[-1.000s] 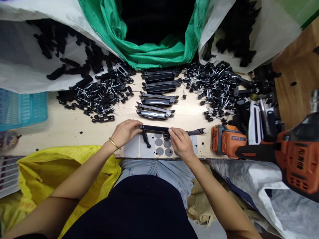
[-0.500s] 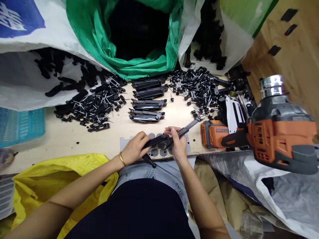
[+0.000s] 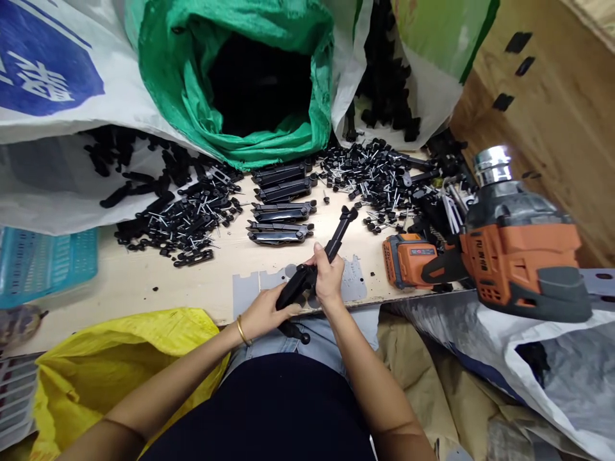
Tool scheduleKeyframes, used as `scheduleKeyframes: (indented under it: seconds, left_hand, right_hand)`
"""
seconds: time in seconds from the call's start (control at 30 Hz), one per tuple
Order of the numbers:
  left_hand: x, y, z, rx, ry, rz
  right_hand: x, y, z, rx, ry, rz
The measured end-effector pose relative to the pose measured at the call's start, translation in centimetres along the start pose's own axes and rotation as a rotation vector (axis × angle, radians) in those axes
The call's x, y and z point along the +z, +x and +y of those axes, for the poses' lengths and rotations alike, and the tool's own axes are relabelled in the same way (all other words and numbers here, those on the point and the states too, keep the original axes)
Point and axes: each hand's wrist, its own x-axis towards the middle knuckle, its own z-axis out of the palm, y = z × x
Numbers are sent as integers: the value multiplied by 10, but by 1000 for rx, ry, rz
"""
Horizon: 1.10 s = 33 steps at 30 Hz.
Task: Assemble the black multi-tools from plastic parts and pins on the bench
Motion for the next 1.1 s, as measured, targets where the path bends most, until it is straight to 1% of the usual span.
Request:
scheduleKeyframes:
  seconds: [0.07, 0.1, 0.2, 0.27, 0.33, 0.4, 0.47, 0.57, 0.63, 0.7, 0.77, 0.8, 0.83, 0.87, 0.9, 0.97, 1.03, 1.07, 1.1]
  left_hand:
    - [-6, 7, 0, -50, -228, -90]
    - [-6, 11, 0, -97, -345, -108]
    - [0, 19, 4, -213, -601, -78]
    - [6, 20, 6, -237, -713, -56]
    - [11, 19, 7, -232, -750, -29]
    - [13, 17, 5, -191, -689, 20]
    - [15, 16, -1, -142, -595, 64]
    - [15, 19, -9, -90, -486, 102]
    - [8, 23, -11, -85, -420, 87]
    - [-7, 23, -8, -60, -339, 9]
    - [-25, 16, 0, 57, -190, -107]
    - [-32, 11, 5, 143, -75, -148]
    - [-37, 4, 11, 229, 70, -166]
    - [-37, -3, 16, 287, 231, -153]
    - [-34, -8, 20, 321, 377, -95]
    - [-18, -12, 26, 336, 571, 133]
    - [0, -5, 28, 285, 631, 355]
    - [5, 1, 27, 248, 630, 428]
    - [8, 8, 25, 217, 623, 470]
  right_hand:
    - [4, -10, -1, -18, -57, -29]
    - [7, -15, -2, -31, -93, -53]
    - [14, -28, -5, -79, -142, -68]
    - [17, -33, -6, -83, -122, -46]
    - [19, -35, -4, -92, -111, -14]
    - [19, -35, -4, -128, -128, 14]
    - [20, -34, -6, -127, -161, -29]
    - [22, -31, -11, -63, -183, -128]
    - [24, -29, -11, -50, -158, -120]
    - [22, -24, -9, -40, -113, -80]
    - [19, -16, -5, -10, -57, -6]
    - [17, -11, -4, 0, -26, 49]
    - [15, -6, -4, -1, 4, 115]
    - [15, -1, -4, -11, 34, 182]
    - [15, 2, -4, -17, 65, 234]
    - [22, 5, -6, -2, 119, 268]
    - [29, 3, -9, 40, 138, 215]
    - [30, 1, -10, 50, 118, 161]
    - [28, 0, -13, 36, 75, 102]
